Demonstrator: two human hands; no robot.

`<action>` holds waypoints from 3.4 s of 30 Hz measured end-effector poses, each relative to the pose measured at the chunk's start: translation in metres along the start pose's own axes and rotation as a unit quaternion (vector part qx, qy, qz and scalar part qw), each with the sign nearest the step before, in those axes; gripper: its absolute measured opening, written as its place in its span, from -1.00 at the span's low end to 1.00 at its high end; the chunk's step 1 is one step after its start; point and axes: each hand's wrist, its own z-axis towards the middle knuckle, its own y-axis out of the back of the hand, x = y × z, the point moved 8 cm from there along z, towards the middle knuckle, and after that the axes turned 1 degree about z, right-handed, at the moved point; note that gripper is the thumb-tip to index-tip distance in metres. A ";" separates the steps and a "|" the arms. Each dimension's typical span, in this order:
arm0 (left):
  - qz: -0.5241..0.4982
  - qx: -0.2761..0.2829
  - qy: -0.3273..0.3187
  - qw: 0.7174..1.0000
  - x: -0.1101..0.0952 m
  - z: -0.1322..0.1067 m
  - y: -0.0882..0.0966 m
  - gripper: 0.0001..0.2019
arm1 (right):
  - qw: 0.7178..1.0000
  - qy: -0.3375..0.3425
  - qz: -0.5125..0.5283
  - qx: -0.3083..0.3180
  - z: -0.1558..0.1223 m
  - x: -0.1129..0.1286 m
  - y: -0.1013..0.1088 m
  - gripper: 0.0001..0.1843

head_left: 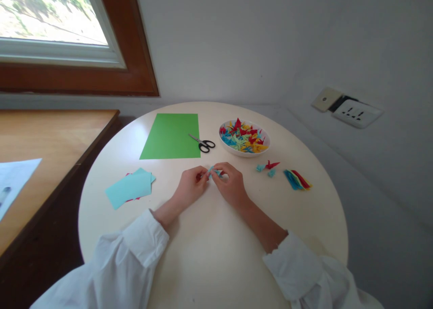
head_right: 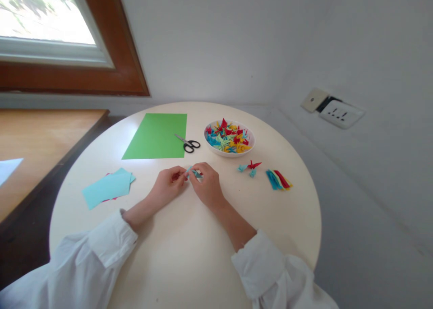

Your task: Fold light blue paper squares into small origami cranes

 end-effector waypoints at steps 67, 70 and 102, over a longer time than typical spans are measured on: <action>-0.184 -0.081 -0.021 0.979 0.007 0.004 0.017 -0.89 | 0.942 -0.191 0.276 -0.016 -0.003 -0.027 -0.008 -0.87; -0.172 -0.077 -0.019 0.982 0.006 0.004 0.017 -0.87 | 0.939 -0.189 0.286 -0.018 -0.003 -0.027 -0.008 -0.87; -0.019 -0.068 -0.051 0.996 -0.001 0.003 0.015 -0.89 | 0.958 -0.187 0.216 -0.004 -0.003 -0.028 -0.008 -0.87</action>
